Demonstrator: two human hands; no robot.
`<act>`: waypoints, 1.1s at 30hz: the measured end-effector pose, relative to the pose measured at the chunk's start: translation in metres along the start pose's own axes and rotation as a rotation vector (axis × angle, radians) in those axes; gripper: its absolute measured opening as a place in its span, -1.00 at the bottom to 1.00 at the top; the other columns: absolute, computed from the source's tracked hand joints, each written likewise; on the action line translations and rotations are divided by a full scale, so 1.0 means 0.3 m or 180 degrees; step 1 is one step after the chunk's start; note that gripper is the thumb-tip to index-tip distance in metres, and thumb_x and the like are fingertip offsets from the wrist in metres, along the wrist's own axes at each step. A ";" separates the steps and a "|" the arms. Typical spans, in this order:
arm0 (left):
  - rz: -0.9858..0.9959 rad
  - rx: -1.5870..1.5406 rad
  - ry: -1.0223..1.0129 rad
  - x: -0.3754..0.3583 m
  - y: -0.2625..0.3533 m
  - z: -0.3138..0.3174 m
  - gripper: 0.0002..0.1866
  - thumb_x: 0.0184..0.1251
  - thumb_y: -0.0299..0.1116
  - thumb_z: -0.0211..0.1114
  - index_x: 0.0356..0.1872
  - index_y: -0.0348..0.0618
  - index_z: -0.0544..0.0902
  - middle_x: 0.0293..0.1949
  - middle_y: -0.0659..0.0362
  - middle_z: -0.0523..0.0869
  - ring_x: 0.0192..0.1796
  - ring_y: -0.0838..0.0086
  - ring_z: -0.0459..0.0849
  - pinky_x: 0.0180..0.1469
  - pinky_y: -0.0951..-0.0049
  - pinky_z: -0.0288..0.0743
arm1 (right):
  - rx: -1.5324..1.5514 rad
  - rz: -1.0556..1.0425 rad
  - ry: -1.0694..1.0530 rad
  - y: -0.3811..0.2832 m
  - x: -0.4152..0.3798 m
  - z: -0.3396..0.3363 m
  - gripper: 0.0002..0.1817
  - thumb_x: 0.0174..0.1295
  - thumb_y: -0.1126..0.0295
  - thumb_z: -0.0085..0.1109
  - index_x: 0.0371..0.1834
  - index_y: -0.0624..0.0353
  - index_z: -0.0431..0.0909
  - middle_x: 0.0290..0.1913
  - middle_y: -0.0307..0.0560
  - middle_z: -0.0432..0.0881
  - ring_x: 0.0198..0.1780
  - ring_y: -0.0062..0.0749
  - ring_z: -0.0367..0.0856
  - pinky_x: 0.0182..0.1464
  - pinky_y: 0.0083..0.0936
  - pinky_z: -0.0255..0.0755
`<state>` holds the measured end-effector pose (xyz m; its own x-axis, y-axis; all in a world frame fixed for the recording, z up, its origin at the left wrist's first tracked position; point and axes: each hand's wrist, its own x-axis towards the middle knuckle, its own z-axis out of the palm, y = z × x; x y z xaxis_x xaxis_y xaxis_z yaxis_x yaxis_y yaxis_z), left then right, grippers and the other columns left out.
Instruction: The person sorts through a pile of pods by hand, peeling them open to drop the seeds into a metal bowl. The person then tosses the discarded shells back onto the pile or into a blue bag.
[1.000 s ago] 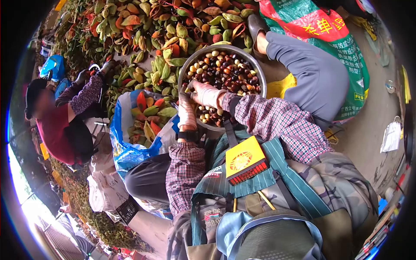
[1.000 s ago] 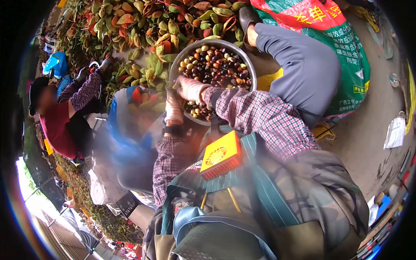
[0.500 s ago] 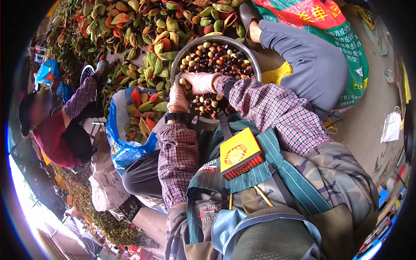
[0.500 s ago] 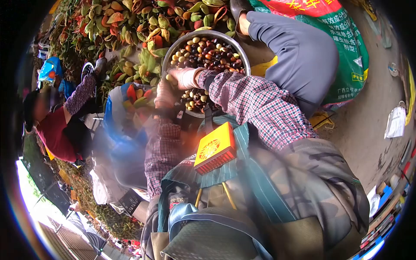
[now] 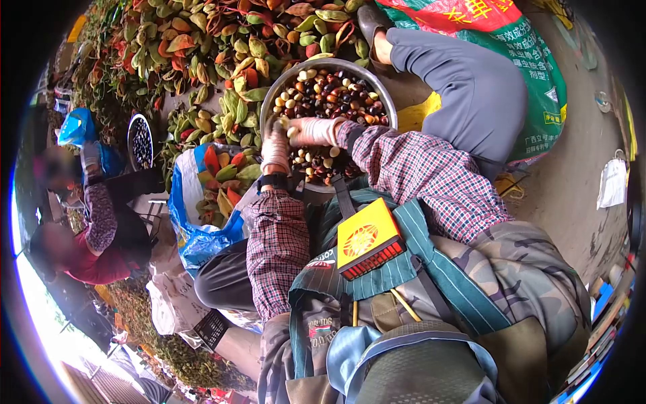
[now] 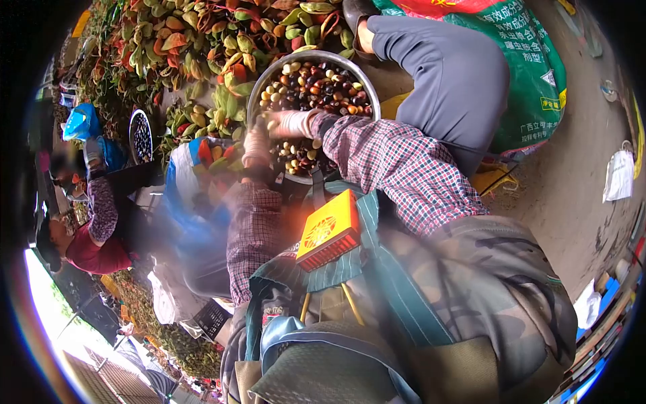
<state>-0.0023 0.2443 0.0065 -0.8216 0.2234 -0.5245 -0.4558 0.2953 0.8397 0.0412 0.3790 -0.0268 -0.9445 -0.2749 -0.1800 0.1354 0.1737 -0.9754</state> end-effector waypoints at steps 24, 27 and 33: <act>0.0125 0.5154 0.0628 -0.051 0.126 -0.520 -0.50 0.16 0.01 0.23 0.19 0.45 0.47 -0.01 -0.12 0.58 -0.01 -0.03 0.61 0.01 0.02 0.47 | -0.1086 0.1449 -0.1024 -0.235 -0.067 -0.160 -0.63 0.17 0.11 0.16 -0.05 0.08 0.54 -0.15 -0.05 0.66 -0.07 -0.28 0.62 -0.02 -0.34 0.45; -0.0658 0.5978 -0.0688 0.001 0.110 -0.657 -0.48 0.21 0.16 0.10 0.20 0.34 0.48 0.12 -0.02 0.55 0.14 0.05 0.54 0.12 0.06 0.42 | -0.1597 0.1397 -0.0253 -0.149 -0.036 -0.152 -0.59 0.18 0.07 0.15 0.00 0.05 0.52 -0.07 0.04 0.63 0.01 -0.09 0.58 0.05 -0.25 0.42; -0.1063 0.5443 -0.1378 0.111 0.173 -0.629 -0.44 0.14 0.12 0.18 0.13 0.09 0.55 0.07 0.05 0.62 0.10 0.13 0.59 0.10 0.23 0.45 | -0.1302 0.1476 0.0117 -0.168 -0.001 -0.142 -0.62 0.22 0.07 0.11 -0.01 0.06 0.48 -0.09 0.04 0.63 0.01 -0.08 0.57 0.06 -0.25 0.38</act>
<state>-0.1180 0.0919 0.0591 -0.5114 0.0788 -0.8557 0.4876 0.8466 -0.2134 0.0221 0.4106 0.0277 -0.8255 -0.0525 -0.5619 0.4152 0.6179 -0.6677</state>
